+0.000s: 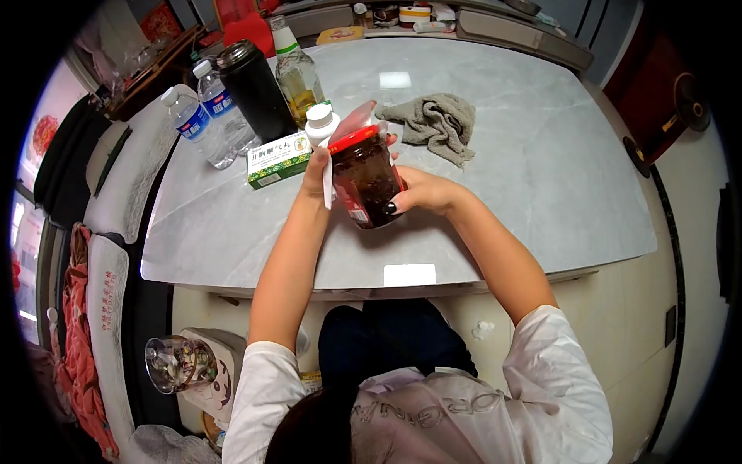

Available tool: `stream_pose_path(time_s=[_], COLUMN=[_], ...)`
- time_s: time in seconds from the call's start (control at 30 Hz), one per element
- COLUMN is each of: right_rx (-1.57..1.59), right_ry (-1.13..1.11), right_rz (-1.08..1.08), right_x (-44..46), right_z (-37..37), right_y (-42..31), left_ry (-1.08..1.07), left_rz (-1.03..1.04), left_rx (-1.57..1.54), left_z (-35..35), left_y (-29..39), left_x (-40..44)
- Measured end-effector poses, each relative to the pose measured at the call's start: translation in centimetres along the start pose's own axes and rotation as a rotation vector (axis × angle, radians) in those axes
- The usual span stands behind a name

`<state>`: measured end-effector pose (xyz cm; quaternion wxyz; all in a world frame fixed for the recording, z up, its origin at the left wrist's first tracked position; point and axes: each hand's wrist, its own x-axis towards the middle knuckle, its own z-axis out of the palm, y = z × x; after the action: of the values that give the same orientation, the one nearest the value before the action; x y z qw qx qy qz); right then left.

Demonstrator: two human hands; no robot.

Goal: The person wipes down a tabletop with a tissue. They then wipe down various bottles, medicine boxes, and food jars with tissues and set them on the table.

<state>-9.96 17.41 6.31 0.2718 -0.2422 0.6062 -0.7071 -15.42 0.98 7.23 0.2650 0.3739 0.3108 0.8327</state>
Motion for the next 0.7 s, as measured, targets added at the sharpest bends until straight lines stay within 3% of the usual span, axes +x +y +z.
stream_pose_path(time_s=[0.17, 0.3, 0.4, 0.53, 0.57, 0.6, 0.67, 0.7], right_rx=[0.340, 0.533, 0.622, 0.661, 0.671, 0.667, 0.660, 0.638], right_ry=[-0.115, -0.048, -0.012, -0.027, -0.017, -0.047, -0.107, -0.017], right_rz=[0.039, -0.025, -0.074, 0.097, 0.144, 0.159, 0.187, 0.218], right_x=[0.3, 0.7, 1.1, 0.3, 0.2, 0.4, 1.0, 1.0], right_z=[0.2, 0.4, 0.2, -0.1, 0.0, -0.2, -0.7, -0.6], right_y=[1.9, 2.6, 2.5, 0.6, 0.1, 0.4, 1.2, 1.4], left_ry=[-0.134, 0.036, 0.079, 0.126, 0.134, 0.270, 0.347, 0.382], left_rz=[0.100, 0.174, 0.123, 0.061, 0.115, 0.109, 0.088, 0.110], left_rx=[-0.164, -0.183, -0.022, 0.370, 0.292, 0.324, 0.584, 0.871], left_z=[-0.7, 0.1, 0.5, 0.1, -0.4, -0.4, -1.1, -0.9], left_y=[-1.1, -0.7, 0.6, 2.9, 2.8, 2.9, 3.0, 2.7], left_x=[-0.4, -0.5, -0.2, -0.4, -0.2, -0.7, -0.3, -0.2])
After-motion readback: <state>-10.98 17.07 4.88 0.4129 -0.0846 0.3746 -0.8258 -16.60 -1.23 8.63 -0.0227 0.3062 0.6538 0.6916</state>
